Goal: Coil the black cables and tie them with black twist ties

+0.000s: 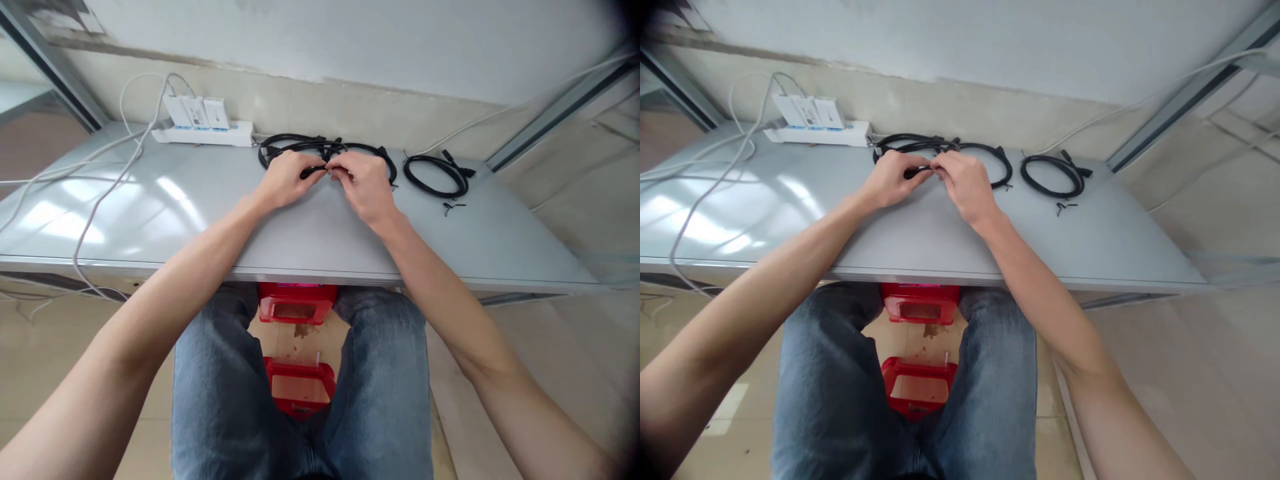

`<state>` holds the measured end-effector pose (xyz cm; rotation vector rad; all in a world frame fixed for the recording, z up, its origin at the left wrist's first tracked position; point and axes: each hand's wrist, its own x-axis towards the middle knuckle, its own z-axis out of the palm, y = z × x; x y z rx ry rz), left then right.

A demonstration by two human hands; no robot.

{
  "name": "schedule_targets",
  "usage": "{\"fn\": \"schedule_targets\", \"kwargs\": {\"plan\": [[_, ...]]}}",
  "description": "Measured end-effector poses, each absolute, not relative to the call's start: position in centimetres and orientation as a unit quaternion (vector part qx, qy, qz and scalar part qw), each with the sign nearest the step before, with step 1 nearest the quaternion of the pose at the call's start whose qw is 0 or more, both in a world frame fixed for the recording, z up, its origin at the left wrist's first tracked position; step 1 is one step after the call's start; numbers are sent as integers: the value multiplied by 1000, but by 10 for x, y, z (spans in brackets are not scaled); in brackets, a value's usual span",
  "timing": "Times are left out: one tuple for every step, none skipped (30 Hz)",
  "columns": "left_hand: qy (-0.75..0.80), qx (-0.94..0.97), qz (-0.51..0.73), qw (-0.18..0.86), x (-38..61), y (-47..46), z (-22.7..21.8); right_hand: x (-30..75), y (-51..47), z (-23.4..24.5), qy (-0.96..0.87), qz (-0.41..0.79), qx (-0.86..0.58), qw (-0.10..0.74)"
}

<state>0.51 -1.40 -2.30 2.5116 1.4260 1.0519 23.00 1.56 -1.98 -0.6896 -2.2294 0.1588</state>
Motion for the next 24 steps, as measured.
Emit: {"fn": "schedule_targets", "kwargs": {"plan": [[466,816,339,33,5,-14,-23,230,15,-19,-878,61,-273,389],[469,816,337,33,5,-14,-23,230,15,-19,-877,60,-275,389],[471,815,335,34,5,-15,-23,230,15,-19,-877,58,-276,389],[473,814,335,34,6,-15,-22,231,15,-18,-876,56,-278,390],[474,814,335,35,6,-15,-22,231,15,-18,-875,55,-280,392],[474,814,334,35,6,-16,-22,231,16,-18,-873,54,-281,395],[474,814,334,35,6,-16,-22,231,16,-18,-871,55,-283,398],[474,814,333,36,6,-16,-21,231,17,-18,-869,56,-285,401],[475,814,332,36,6,-16,-21,231,17,-17,-867,59,-288,403],[476,814,330,37,6,-16,-21,231,17,-17,-865,61,-291,404],[477,814,330,38,6,-16,-21,231,17,-17,-864,62,-295,405],[477,814,329,40,7,-16,-21,231,17,-16,-862,63,-298,405],[477,815,327,40,7,-16,-21,231,16,-16,-861,62,-302,404],[477,815,327,41,7,-16,-21,231,16,-16,-860,62,-306,404],[476,815,326,42,7,-16,-21,231,15,-15,-859,61,-310,404],[476,815,326,42,7,-16,-21,231,15,-15,-858,60,-314,403],[476,815,327,42,7,-17,-21,230,14,-15,-857,58,-317,403],[476,815,327,43,7,-17,-20,230,14,-15,-856,57,-319,403],[476,815,327,43,7,-17,-20,230,14,-15,-855,56,-321,403],[476,816,326,43,7,-18,-20,230,14,-15,-855,56,-323,402],[476,816,326,43,7,-18,-19,229,14,-16,-855,57,-324,401],[476,816,326,42,7,-19,-19,229,15,-17,-855,59,-324,401],[476,816,325,41,7,-19,-19,229,15,-17,-854,62,-325,402],[476,816,325,41,7,-19,-19,229,15,-18,-853,67,-326,402]]}}
